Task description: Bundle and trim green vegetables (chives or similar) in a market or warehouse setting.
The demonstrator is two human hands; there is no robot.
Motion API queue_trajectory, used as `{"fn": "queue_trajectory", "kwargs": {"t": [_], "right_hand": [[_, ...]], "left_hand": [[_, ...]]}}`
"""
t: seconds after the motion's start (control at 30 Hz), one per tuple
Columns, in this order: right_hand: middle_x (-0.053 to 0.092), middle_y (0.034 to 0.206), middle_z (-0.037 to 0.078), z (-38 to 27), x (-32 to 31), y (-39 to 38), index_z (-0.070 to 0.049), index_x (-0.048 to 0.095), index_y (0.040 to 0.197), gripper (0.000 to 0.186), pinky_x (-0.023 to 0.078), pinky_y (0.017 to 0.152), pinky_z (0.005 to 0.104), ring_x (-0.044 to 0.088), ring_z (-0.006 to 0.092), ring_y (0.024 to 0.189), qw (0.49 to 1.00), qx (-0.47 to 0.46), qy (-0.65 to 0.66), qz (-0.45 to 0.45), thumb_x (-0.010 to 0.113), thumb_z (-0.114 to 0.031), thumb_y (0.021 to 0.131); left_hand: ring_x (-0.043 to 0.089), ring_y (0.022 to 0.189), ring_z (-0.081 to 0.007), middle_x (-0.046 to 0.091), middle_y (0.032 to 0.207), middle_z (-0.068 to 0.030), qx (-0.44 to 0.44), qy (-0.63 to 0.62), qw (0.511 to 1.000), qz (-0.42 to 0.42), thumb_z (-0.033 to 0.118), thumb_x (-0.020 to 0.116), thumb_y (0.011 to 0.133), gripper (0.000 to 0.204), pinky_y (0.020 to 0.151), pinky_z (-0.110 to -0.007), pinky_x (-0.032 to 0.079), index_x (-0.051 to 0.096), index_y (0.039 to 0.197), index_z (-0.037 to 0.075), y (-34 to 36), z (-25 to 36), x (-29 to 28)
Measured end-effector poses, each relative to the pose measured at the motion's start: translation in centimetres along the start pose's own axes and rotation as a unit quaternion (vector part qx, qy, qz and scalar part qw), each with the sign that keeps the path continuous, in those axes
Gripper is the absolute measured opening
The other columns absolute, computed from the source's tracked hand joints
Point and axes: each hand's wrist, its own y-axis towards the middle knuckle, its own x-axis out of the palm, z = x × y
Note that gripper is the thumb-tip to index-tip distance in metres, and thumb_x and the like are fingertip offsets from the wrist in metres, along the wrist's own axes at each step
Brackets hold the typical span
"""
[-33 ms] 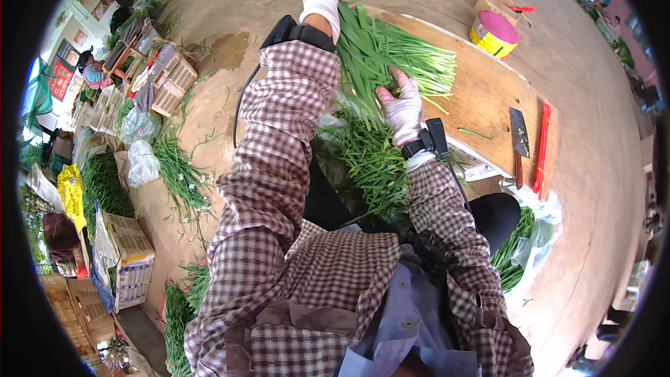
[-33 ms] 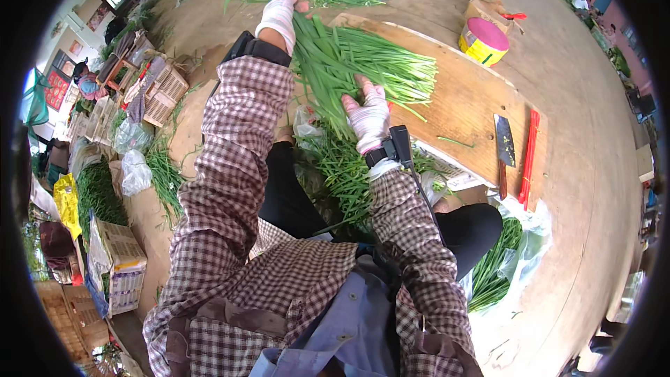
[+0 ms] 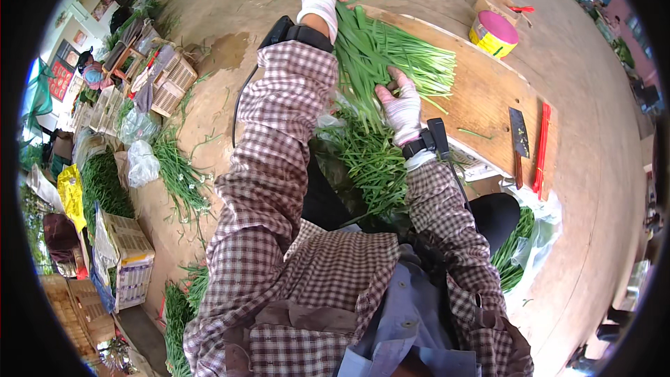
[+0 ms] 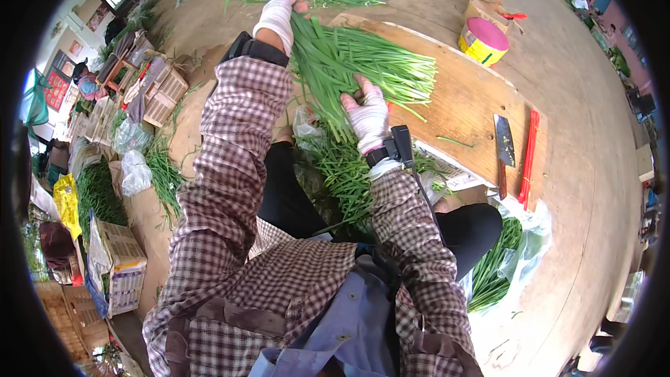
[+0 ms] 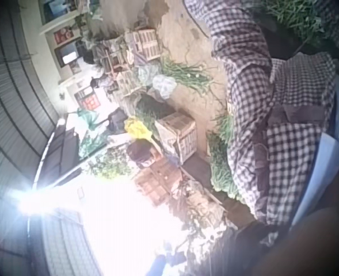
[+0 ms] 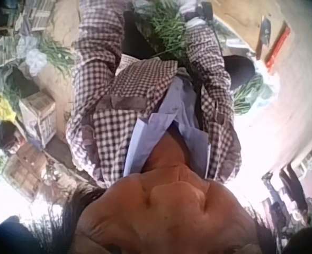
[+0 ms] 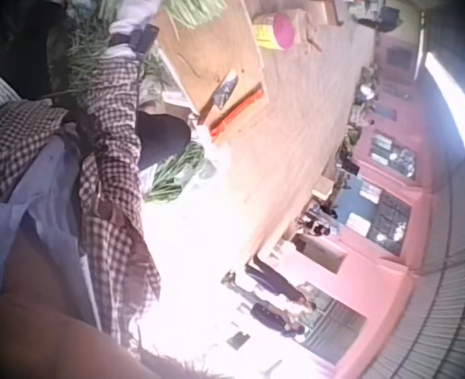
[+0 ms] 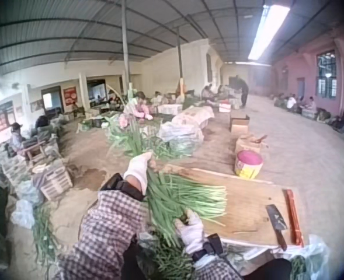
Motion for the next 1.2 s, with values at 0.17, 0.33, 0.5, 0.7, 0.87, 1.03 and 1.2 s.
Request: {"fn": "queue_trajectory", "kwargs": {"t": [0.17,0.33,0.5,0.7,0.87,1.03,1.2], "right_hand": [[0.058,0.08,0.006,1.3,-0.1,0.3,-0.001,0.065,0.093,0.023,0.046,0.067,0.0282,0.054,0.0157,0.07,0.991,0.056,0.084,-0.093,0.074,-0.007,0.073],[0.062,0.08,0.001,1.1,-1.8,-0.6,-0.003,0.065,0.092,0.018,0.045,0.063,0.026,0.052,0.0111,0.067,0.963,0.072,0.206,-0.157,0.073,-0.011,0.078],[0.062,0.077,-0.001,0.8,-3.0,-0.6,-0.006,0.065,0.095,0.017,0.042,0.057,0.0228,0.05,0.0071,0.062,0.915,0.247,0.237,-0.214,0.071,-0.012,0.08],[0.066,0.087,0.006,0.4,-3.6,-3.5,-0.007,0.066,0.096,0.022,0.049,0.062,0.0259,0.061,0.0153,0.072,0.995,-0.095,0.006,-0.024,0.07,-0.004,0.076],[0.064,0.09,0.01,0.3,-5.3,-6.8,-0.009,0.065,0.096,0.018,0.051,0.07,0.031,0.063,0.0239,0.08,0.991,-0.106,-0.08,-0.007,0.066,-0.004,0.078],[0.065,0.091,0.012,0.9,-4.5,-6.2,-0.005,0.066,0.1,0.021,0.049,0.073,0.0311,0.062,0.0222,0.081,0.993,0.0,-0.111,-0.038,0.067,-0.015,0.081],[0.066,0.089,0.014,1.2,-3.2,-4.9,-0.002,0.066,0.099,0.034,0.049,0.074,0.0308,0.062,0.0237,0.078,0.99,0.126,0.008,-0.064,0.075,-0.024,0.075]], "left_hand": [[0.053,0.07,-0.0166,0.063,0.065,-0.0035,0.006,-0.008,0.999,-0.032,0.026,0.063,0.083,0.021,0.074,-0.033,0.04,0.064,0.079,0.006,0.2,-0.2,-1.4],[0.054,0.065,-0.0175,0.062,0.066,-0.0044,0.021,0.018,0.999,-0.033,0.024,0.061,0.085,0.02,0.068,-0.033,0.043,0.064,0.079,0.006,-0.2,0.2,-2.3],[0.054,0.062,-0.0188,0.061,0.066,-0.0049,0.026,0.051,0.998,-0.032,0.025,0.061,0.085,0.021,0.067,-0.033,0.044,0.064,0.077,0.006,-0.6,0.0,-2.3],[0.054,0.06,-0.0197,0.062,0.067,-0.005,0.017,-0.001,1.0,-0.016,0.028,0.062,0.084,0.023,0.06,-0.037,0.045,0.064,0.078,0.006,-0.4,-0.2,-2.2],[0.054,0.061,-0.0206,0.062,0.069,-0.0055,-0.008,-0.031,0.999,-0.026,0.03,0.063,0.084,0.023,0.058,-0.038,0.047,0.064,0.084,0.007,0.1,-0.5,-1.9],[0.055,0.06,-0.0234,0.062,0.071,-0.0062,-0.037,-0.04,0.998,-0.041,0.025,0.062,0.086,0.019,0.057,-0.041,0.05,0.063,0.093,0.007,-0.3,-0.4,-1.1],[0.054,0.059,-0.0265,0.056,0.069,-0.0038,-0.041,-0.061,0.996,-0.046,0.024,0.059,0.088,0.016,0.056,-0.046,0.05,0.059,0.093,0.009,-1.4,-1.1,-0.5]]}}
